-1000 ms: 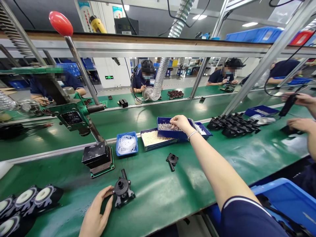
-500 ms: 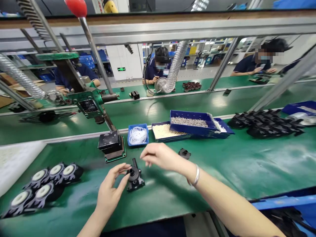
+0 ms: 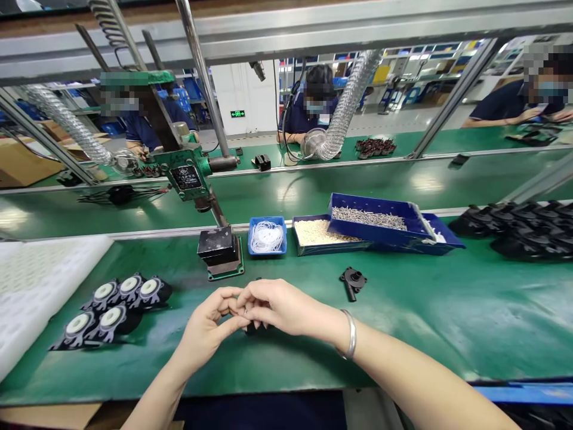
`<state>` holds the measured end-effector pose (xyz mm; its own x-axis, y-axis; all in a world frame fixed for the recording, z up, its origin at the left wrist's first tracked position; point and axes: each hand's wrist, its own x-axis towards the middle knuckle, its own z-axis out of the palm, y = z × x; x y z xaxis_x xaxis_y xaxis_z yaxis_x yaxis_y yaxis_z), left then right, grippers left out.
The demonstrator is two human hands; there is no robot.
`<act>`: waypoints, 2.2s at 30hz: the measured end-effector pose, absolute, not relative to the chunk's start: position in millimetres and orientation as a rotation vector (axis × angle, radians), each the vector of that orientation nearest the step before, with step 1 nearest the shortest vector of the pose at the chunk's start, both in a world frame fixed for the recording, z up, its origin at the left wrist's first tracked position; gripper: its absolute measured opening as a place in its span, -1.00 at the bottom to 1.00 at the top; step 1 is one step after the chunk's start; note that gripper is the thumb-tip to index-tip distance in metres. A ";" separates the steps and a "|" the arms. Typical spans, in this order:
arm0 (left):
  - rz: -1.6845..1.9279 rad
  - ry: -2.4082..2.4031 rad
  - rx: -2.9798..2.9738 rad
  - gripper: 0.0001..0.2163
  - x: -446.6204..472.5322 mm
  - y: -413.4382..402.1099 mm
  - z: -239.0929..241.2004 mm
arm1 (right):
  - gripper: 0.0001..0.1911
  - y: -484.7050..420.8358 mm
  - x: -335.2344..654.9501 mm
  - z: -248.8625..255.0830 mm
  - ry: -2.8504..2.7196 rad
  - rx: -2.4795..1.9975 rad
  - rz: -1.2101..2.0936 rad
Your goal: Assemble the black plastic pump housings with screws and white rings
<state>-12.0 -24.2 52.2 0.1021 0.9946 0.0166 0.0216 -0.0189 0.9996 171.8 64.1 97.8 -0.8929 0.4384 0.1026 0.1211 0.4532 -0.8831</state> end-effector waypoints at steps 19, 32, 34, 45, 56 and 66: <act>1.056 1.631 1.634 -0.91 -14.0 22.1 14.0 | -0.69 83.5 222.3 37.9 -1.357 -0.953 1.790; 0.922 1.500 2.484 -0.81 -26.7 23.9 16.4 | -0.75 83.9 221.0 23.8 -1.334 -1.024 1.789; 0.794 1.453 2.486 -0.76 -27.1 22.8 21.7 | -0.73 83.1 221.0 22.6 -1.317 -1.018 1.815; 0.813 1.428 1.895 -0.38 -21.0 -14.9 7.7 | -0.83 55.6 204.9 20.5 -1.758 -0.916 1.465; 0.995 1.371 1.807 -0.39 -9.9 -15.8 -28.2 | -0.87 37.6 185.8 10.5 -2.300 -0.574 0.491; 1.037 1.363 1.845 -0.41 -10.9 -16.3 -28.8 | -0.46 37.0 210.0 -3.0 -2.498 -0.363 0.176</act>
